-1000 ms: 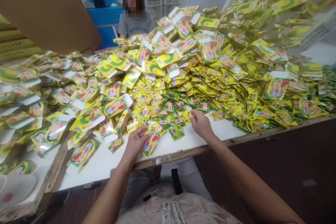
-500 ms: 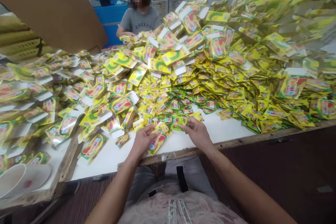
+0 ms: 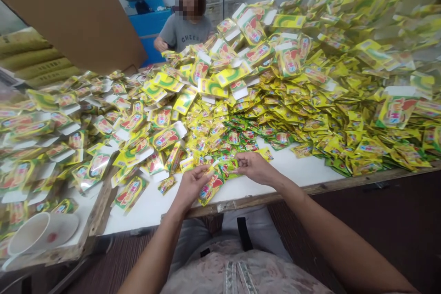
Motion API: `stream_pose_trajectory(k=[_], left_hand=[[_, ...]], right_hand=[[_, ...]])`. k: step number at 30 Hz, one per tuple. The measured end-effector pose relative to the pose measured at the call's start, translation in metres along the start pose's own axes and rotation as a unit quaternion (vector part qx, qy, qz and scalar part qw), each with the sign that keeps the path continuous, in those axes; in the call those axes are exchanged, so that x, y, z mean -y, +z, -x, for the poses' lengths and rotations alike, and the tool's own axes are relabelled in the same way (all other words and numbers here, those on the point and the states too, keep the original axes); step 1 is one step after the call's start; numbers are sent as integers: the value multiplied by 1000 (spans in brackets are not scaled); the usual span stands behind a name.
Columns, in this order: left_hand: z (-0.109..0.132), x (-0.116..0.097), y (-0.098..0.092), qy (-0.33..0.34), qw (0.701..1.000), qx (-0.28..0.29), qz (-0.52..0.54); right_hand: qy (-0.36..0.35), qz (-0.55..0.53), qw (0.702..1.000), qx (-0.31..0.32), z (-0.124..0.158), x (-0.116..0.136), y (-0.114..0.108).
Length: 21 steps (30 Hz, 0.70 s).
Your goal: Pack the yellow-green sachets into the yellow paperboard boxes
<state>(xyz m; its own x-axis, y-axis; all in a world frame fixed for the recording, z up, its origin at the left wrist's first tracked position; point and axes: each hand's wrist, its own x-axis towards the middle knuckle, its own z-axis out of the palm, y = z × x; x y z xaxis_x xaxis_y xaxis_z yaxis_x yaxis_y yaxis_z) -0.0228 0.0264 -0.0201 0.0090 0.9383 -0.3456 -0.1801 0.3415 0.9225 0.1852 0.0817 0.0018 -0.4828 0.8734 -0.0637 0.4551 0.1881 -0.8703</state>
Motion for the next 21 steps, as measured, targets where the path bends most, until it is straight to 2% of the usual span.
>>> stream_pose_trajectory(k=[5,8,10,13,15,17,19,21], left_hand=[[5,-4,1,-2,998,41,-52],[6,-6,2,-20,998,58,-35],[6,-6,2,-17,999,45,-10],[6,-2,3,25,1000,-6,-9],[6,0,4,53,998,-27,-25],[4,0,5,72,995,-37,-50],[0,0,5,93,991,-42,-81],[-2,-1,5,104,988,-49,-106]], right_hand=[[10,31,998,58,-6,12,7],[5,18,998,53,-5,19,17],[-8,9,1000,1,-1,24,22],[-49,50,995,-70,9,31,30],[-64,52,994,-76,14,30,35],[-32,2,998,-51,12,21,40],[14,-22,998,-60,4,9,46],[20,-69,997,-40,-4,-1,52]])
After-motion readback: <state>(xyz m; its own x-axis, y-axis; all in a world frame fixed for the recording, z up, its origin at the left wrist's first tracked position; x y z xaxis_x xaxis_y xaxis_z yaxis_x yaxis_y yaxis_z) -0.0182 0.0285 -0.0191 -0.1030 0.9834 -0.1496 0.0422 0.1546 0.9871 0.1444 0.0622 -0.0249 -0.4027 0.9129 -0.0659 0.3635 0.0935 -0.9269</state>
